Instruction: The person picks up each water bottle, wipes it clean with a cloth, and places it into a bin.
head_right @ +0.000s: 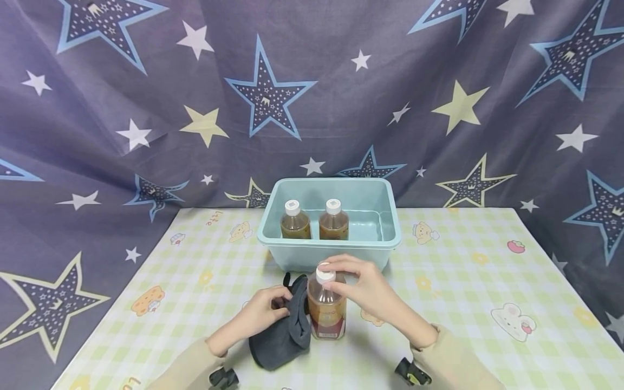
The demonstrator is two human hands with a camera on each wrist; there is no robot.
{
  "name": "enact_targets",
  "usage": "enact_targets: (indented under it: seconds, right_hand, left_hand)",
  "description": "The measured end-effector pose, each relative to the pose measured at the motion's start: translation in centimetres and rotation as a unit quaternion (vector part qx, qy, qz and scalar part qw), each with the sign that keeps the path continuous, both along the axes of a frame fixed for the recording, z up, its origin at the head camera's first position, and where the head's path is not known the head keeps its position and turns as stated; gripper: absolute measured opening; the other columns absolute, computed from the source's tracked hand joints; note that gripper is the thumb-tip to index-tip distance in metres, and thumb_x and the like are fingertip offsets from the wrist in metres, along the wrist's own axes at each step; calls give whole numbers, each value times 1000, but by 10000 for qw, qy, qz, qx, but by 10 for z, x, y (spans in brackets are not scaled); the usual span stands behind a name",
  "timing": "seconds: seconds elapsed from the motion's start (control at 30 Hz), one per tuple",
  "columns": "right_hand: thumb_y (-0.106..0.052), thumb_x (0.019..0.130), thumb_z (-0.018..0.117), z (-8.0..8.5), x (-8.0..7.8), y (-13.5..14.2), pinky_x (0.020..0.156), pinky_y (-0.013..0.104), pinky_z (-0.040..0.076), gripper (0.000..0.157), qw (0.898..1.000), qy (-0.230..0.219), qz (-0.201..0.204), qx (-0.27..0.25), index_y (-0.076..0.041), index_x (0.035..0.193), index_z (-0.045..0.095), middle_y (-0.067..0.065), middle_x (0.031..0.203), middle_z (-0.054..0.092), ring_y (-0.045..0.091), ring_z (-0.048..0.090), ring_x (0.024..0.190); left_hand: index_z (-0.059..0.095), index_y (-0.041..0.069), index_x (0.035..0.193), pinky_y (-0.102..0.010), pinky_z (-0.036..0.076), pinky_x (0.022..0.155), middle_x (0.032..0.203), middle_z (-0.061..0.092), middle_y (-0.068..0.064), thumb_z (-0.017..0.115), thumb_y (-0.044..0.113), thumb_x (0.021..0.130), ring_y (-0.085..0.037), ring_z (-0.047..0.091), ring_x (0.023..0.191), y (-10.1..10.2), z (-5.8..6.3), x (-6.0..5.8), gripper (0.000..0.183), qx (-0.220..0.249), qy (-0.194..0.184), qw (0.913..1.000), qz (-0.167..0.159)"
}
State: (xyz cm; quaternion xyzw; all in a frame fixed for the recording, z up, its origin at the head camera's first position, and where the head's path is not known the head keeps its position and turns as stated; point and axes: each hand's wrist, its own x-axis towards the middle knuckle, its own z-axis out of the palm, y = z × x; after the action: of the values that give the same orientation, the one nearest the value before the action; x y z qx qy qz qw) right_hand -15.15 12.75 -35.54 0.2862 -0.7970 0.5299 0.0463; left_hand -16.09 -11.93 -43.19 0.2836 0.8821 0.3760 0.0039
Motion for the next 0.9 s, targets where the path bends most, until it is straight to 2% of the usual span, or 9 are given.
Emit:
enact_targets:
  seconds: [0.2,0.4,0.5,0.77,0.9]
  right_hand:
    - [-19,76,68,15,-2,7,84,29,44,30,9998,-101,13,169,-12,105,65,2,113,59,11,51,107]
    - [-17,78,66,33,-6,17,82,27,45,29,9998,-95,-1,187,-11,106,64,2,110,59,8,53,102]
    - [-17,78,66,43,-8,23,83,23,43,29,9995,-109,-125,259,-11,107,63,0,110,59,5,51,104]
    - [-18,80,65,73,-15,38,80,23,45,31,9987,-259,-282,340,-8,109,62,3,114,57,5,54,102]
    - [-12,79,65,88,-19,45,74,22,47,29,9995,-21,-261,149,-7,107,64,2,109,61,5,57,97]
  left_hand:
    - [61,11,81,-24,43,61,80,54,4,65,-3,72,-6,49,67,-2,3,2,17,-20,-23,10000,11]
    - [61,12,82,-23,43,61,78,53,6,66,0,73,-5,48,66,-3,7,6,16,-37,-99,9999,27]
    - [61,13,81,-22,43,61,78,52,7,66,2,73,-4,47,65,-3,9,7,15,-43,-153,9999,39]
    - [61,14,81,-22,42,61,77,52,7,66,1,73,-4,47,66,-4,11,9,16,-86,-179,9998,-29]
    - [61,14,81,-23,43,61,77,52,7,65,1,73,-4,47,66,-3,11,10,16,-81,-232,9997,-75]
